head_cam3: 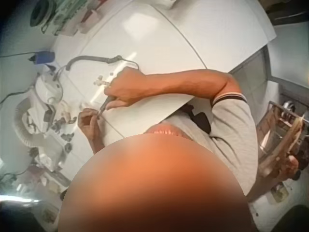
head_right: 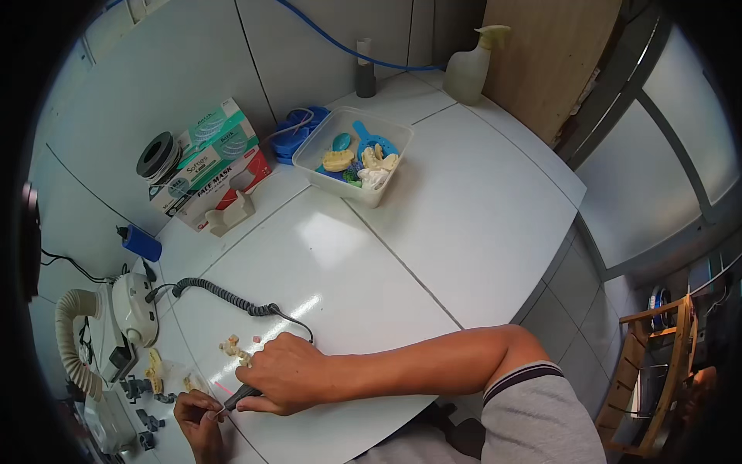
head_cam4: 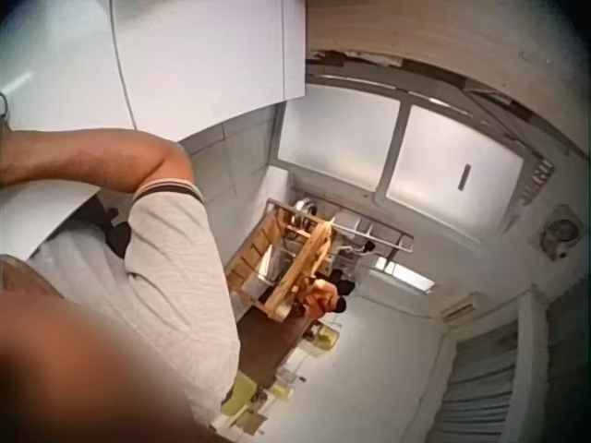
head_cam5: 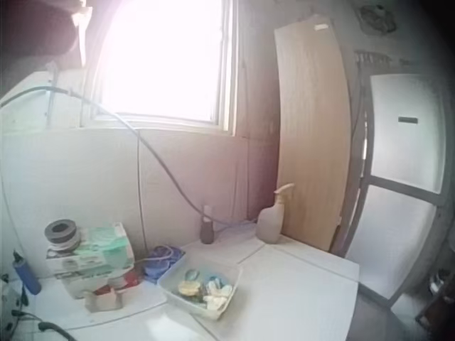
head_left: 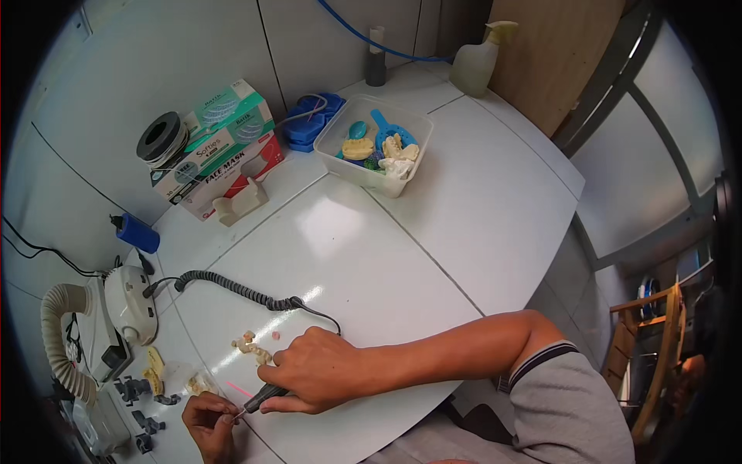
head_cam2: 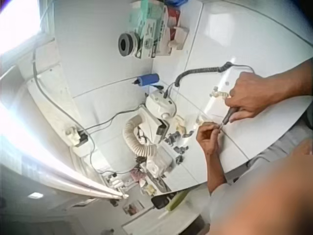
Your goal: Polishing and finishing a dental prosthesis using a micro-motor handpiece.
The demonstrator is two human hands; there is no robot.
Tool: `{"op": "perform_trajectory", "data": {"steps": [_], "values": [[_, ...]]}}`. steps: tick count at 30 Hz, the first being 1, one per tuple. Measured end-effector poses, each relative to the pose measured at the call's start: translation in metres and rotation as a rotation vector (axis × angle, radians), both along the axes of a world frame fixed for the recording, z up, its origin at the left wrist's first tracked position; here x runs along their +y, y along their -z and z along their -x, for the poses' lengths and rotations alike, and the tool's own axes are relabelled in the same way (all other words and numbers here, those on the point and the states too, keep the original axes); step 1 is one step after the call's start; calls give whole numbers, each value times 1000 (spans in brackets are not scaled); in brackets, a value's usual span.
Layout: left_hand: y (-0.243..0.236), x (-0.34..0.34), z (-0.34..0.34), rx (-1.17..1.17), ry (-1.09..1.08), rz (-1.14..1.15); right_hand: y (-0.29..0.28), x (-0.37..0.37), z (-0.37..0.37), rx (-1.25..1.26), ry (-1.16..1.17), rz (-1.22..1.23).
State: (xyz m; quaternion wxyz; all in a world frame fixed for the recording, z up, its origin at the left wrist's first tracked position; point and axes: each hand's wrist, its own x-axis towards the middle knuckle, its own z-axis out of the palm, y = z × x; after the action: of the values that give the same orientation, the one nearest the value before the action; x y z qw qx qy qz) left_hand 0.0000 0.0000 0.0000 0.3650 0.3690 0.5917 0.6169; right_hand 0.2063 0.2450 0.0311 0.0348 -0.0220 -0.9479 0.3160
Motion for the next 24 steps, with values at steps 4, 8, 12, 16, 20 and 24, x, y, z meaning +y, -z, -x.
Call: {"op": "perform_trajectory", "data": {"steps": [4, 8, 12, 16, 20, 24], "values": [[2, 8, -5, -11, -49, -12, 6, -1, -5, 61, 17, -41], [-12, 5, -19, 26, -145, 105, 4, -8, -4, 130, 31, -42], [-20, 7, -25, 15, -122, 194, 4, -8, -1, 179, 111, -87], [-31, 14, -25, -13, -42, 205, 3, -7, -3, 285, 115, -211], [-33, 8, -21, -33, 25, 215, 2, -10, 3, 302, 105, -244], [-32, 3, -22, -64, 54, 204, 3, -11, 4, 280, 99, -239]]}}
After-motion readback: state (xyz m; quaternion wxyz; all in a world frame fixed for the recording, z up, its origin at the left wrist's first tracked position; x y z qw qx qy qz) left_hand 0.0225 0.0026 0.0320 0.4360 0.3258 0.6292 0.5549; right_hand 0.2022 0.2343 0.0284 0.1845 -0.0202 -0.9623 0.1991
